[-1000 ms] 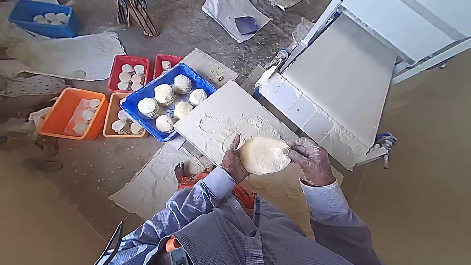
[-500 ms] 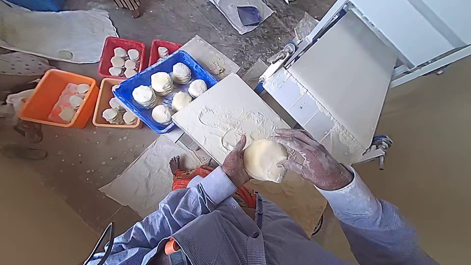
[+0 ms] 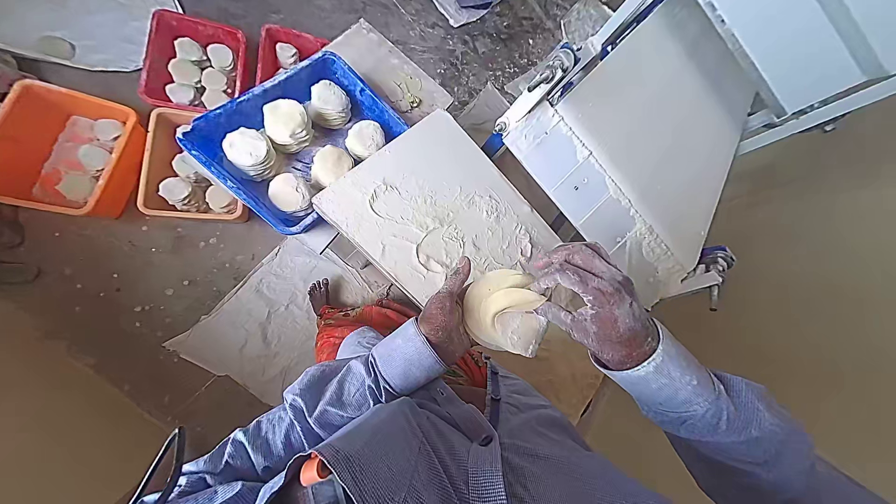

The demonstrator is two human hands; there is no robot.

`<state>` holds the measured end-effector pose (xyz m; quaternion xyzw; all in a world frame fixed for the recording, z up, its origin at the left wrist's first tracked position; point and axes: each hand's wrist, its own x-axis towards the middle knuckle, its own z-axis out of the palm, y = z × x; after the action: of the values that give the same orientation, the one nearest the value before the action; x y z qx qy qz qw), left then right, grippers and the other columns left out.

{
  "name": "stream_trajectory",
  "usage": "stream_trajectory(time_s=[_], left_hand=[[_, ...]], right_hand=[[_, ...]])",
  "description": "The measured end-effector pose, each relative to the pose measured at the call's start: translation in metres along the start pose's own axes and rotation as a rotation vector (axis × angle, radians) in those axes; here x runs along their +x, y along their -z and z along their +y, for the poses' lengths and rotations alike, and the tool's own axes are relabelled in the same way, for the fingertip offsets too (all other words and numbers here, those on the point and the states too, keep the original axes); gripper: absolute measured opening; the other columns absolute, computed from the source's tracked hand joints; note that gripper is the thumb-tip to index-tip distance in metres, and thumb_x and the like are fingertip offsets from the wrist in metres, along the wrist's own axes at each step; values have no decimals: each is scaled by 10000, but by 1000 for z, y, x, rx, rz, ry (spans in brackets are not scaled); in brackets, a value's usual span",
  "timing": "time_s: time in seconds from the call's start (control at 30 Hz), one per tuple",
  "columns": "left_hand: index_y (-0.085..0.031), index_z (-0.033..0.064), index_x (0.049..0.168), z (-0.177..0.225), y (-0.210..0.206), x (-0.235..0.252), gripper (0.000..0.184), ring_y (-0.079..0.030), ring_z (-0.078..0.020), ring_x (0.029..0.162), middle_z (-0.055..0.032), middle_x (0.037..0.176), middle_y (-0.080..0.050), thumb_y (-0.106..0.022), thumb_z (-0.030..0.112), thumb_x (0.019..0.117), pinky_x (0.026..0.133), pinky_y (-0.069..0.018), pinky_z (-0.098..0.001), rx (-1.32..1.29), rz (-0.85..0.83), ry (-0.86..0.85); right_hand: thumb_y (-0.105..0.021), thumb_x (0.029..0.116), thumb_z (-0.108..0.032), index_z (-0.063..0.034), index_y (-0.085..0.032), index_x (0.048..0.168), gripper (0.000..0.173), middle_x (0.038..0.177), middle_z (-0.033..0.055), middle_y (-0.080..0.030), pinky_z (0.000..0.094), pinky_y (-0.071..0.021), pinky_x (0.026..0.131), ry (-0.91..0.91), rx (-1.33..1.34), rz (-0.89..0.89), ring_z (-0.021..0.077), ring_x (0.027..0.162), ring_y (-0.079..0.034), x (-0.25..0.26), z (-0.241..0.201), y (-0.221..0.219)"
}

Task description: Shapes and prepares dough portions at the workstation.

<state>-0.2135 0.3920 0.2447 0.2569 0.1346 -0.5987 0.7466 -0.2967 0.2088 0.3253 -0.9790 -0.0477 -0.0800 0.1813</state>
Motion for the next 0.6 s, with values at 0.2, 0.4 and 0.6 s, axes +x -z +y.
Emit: stream_trajectory(time_s=[0.2,0.4,0.6], left_hand=[[-562,27,1307,-4,1,4,736,-676,-290,1051,-180,1131,-674,-213,626,1059,899,-567,-490,-1,-15,22],[-555,29,1320,-7,0,7,731,-670,-294,1070,-182,1148,-669,-229,629,1057,916,-559,-498,-2,3,41],[-575,60,1259,-10,2,7,582,-681,-258,1027,-145,1094,-680,-274,528,1090,893,-572,-453,-40,-69,-2]], right_hand=[[-745,759,-198,-63,-763,863,171,949,113,-733,386,-539,885,32,-34,-53,287,978,-678,-4,6,2],[-745,742,-171,-65,-791,891,188,930,114,-716,386,-537,854,17,10,-100,279,953,-661,-7,11,5],[-670,856,-103,-44,-746,865,97,1040,105,-755,314,-511,1036,162,143,-34,226,1125,-674,-15,12,9]])
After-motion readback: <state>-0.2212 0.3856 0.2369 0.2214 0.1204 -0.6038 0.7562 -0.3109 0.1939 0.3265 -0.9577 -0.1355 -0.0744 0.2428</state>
